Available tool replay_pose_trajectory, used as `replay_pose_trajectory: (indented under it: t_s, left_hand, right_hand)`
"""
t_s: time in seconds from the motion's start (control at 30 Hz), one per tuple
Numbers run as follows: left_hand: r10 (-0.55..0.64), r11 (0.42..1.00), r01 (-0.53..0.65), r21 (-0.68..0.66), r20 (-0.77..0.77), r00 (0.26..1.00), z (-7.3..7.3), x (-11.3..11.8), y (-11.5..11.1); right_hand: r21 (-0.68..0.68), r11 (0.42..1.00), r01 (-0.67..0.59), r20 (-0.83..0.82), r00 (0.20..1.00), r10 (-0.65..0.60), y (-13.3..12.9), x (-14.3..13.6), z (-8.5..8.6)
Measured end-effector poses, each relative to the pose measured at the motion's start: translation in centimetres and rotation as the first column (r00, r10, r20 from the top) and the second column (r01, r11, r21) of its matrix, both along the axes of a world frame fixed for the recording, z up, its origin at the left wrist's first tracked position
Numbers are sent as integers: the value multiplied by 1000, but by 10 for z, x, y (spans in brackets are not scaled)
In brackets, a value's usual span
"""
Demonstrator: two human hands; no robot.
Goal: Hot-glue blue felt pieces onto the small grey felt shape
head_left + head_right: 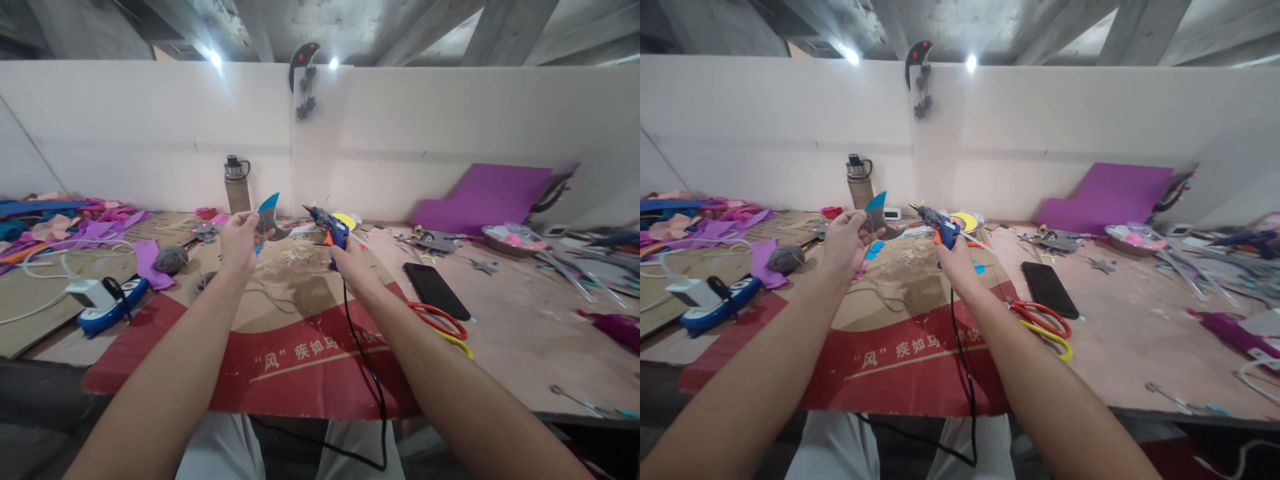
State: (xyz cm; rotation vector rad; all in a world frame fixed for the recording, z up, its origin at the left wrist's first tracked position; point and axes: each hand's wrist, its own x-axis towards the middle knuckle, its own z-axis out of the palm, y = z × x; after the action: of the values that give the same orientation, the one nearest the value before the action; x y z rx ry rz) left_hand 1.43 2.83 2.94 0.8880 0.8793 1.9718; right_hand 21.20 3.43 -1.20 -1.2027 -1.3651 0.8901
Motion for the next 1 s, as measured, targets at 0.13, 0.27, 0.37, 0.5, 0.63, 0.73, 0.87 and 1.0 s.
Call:
replay_pose_trajectory:
  t_s: [0.13, 0.27, 0.37, 0.5, 0.63, 0.73, 0.87, 1.0]
  left_hand:
    - [-4, 999, 5, -54, 10, 1000, -5, 4, 1]
    - [-34, 995, 37, -94, 29, 999, -9, 8, 0]
    - [-41, 993, 45, -109, 41, 998, -9, 10, -1]
    - [-15, 992, 18, -121, 22, 1000, -8, 11, -2]
    - [18, 993, -19, -120, -13, 1000, -10, 12, -3]
    - [16, 995, -19, -97, -35, 999, -13, 13, -1]
    - [16, 998, -19, -61, -52, 999, -16, 12, 2]
    - [18, 998, -21, -56, -68, 998, -17, 14, 3]
  right_hand:
    - [6, 984, -177, -386, 908, 166, -13, -10, 7]
    - [48, 961, -272, -497, 828, 259, -17, -11, 12]
    - [58, 963, -262, -500, 828, 255, -17, -10, 12]
    - [187, 961, -202, -402, 877, 263, -15, -10, 9]
    - [261, 936, -237, -250, 920, 303, -15, -13, 4]
    - [273, 926, -261, -199, 926, 320, -20, -16, 5]
    - [274, 925, -264, -146, 939, 312, -27, -19, 8]
    - [288, 922, -260, -105, 948, 300, -29, -20, 7]
